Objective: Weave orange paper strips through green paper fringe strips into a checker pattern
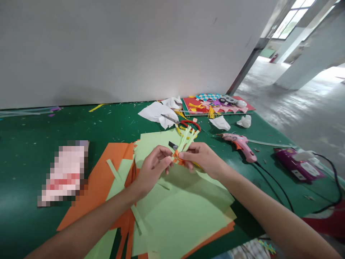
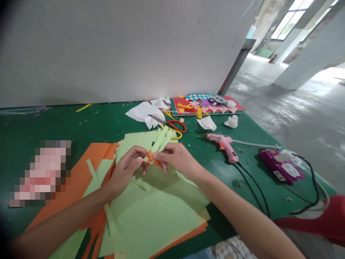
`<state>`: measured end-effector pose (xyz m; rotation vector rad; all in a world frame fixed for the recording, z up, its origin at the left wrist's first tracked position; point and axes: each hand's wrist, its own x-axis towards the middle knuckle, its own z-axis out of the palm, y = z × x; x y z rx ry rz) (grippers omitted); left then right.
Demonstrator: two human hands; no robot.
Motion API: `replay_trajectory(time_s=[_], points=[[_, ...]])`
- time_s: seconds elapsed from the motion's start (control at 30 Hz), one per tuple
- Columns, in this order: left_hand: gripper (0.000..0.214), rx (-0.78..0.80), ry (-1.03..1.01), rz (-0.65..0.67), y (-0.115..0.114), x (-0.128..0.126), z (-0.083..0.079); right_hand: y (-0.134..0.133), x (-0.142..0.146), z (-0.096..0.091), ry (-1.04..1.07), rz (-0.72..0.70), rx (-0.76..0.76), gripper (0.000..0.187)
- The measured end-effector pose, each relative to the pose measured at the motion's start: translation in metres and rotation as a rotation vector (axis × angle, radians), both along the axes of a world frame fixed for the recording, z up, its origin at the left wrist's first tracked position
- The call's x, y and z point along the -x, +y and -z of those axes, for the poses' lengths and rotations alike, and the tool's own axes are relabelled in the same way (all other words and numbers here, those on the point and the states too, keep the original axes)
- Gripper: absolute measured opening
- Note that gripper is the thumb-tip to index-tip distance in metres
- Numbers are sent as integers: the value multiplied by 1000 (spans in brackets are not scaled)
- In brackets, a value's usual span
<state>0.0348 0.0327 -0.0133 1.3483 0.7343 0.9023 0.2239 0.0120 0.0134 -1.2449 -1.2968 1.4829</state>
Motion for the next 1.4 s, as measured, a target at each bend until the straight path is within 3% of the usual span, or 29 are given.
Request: replay_trajectory(time_s=[0.17,0.3,0.43,0.6,0.77,0.93,1.07,1.2,1.4], points=[[17,-69,100,-33,-3,-1,1,-3,10,2,205,-2,74,24],[18,-120,130,-59,-3,1,1,-5,12,2,248,-99,91,39],[23,-106,160,-88,-3,3,-2,-6,13,5,314,-131,101,26],[26,-68,131,-183,-3,4,-6,-7,14,9,339,-167,237,22],[21,1,87,-147,-1,2,-9,-7,16,8,366,-184,187,22],[25,-43,137,-123,-1,2,-6,-7,18,5,306,-171,161,23],[27,-47,195,-187,0,2,-5,-6,13,3,104,-158,151,24],[33,-61,265,-257,2,0,-3,-4,2,-1,-149,-246,129,14],[35,-68,278,-246,3,0,-1,-1,-9,-10,-216,-330,164,12]])
